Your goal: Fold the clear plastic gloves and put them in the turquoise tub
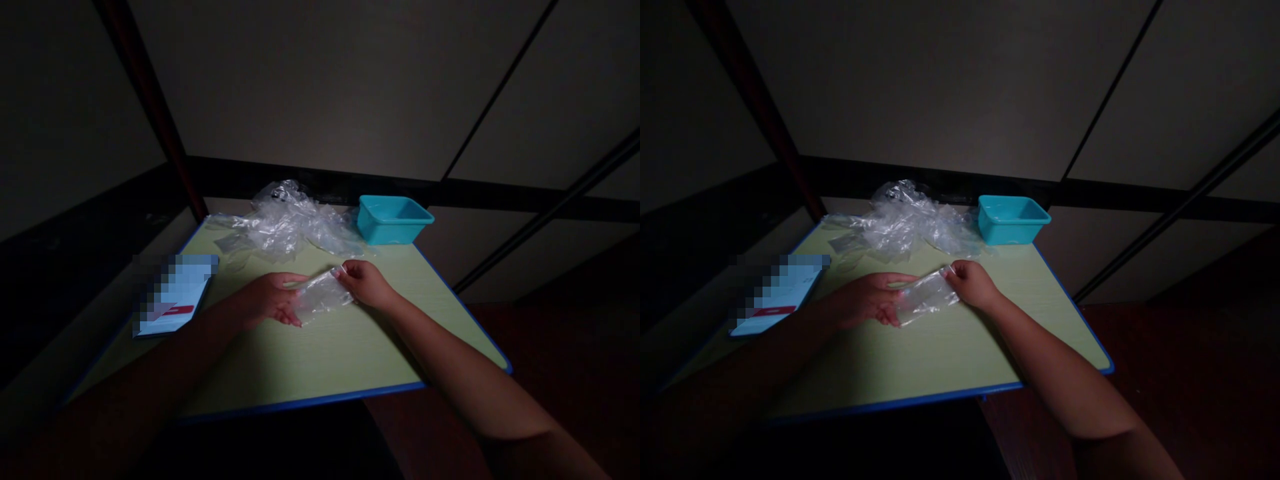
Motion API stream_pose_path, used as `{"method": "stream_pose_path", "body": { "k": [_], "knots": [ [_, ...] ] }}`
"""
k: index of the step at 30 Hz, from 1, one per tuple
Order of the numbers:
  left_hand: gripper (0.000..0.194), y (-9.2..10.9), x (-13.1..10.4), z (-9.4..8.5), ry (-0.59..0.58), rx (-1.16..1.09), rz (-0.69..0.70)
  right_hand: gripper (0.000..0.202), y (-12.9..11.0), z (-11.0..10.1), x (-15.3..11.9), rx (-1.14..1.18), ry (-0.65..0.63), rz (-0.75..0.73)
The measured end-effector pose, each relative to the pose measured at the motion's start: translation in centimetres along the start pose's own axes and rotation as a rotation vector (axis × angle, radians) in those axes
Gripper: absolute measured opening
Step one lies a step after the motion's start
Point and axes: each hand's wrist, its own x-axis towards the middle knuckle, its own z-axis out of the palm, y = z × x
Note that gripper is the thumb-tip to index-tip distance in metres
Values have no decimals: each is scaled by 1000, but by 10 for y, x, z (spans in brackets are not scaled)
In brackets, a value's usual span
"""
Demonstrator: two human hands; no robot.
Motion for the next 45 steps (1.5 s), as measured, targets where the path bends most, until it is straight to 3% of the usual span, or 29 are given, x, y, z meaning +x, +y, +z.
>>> {"method": "stream_pose_path", "body": {
  "k": [4,6,8,11,13,17,24,31,39,45],
  "knots": [
    [55,1,4,-3,277,335,180,33,-1,-1,1,-244,49,-32],
    [42,0,6,-5,470,557,353,33,-1,-1,3,-316,56,-31],
    [32,-2,6,-4,555,750,568,33,-1,0,4,-379,53,-22],
    [26,-8,6,4,367,947,847,32,-2,1,4,-452,54,-20],
    [28,-12,6,10,207,1062,933,33,-3,1,4,-477,53,-26],
    [36,-18,9,19,71,1217,962,34,-6,1,3,-524,38,-24],
    [37,-17,9,16,109,1254,947,35,-8,1,2,-540,26,-11],
    [31,-19,11,14,31,1270,921,31,-10,0,2,-490,35,16],
    [30,-19,14,13,31,1252,941,34,-9,-8,2,-237,0,126],
    [31,-20,13,12,41,1270,931,22,-4,-5,2,-81,-33,136]
  ]
}}
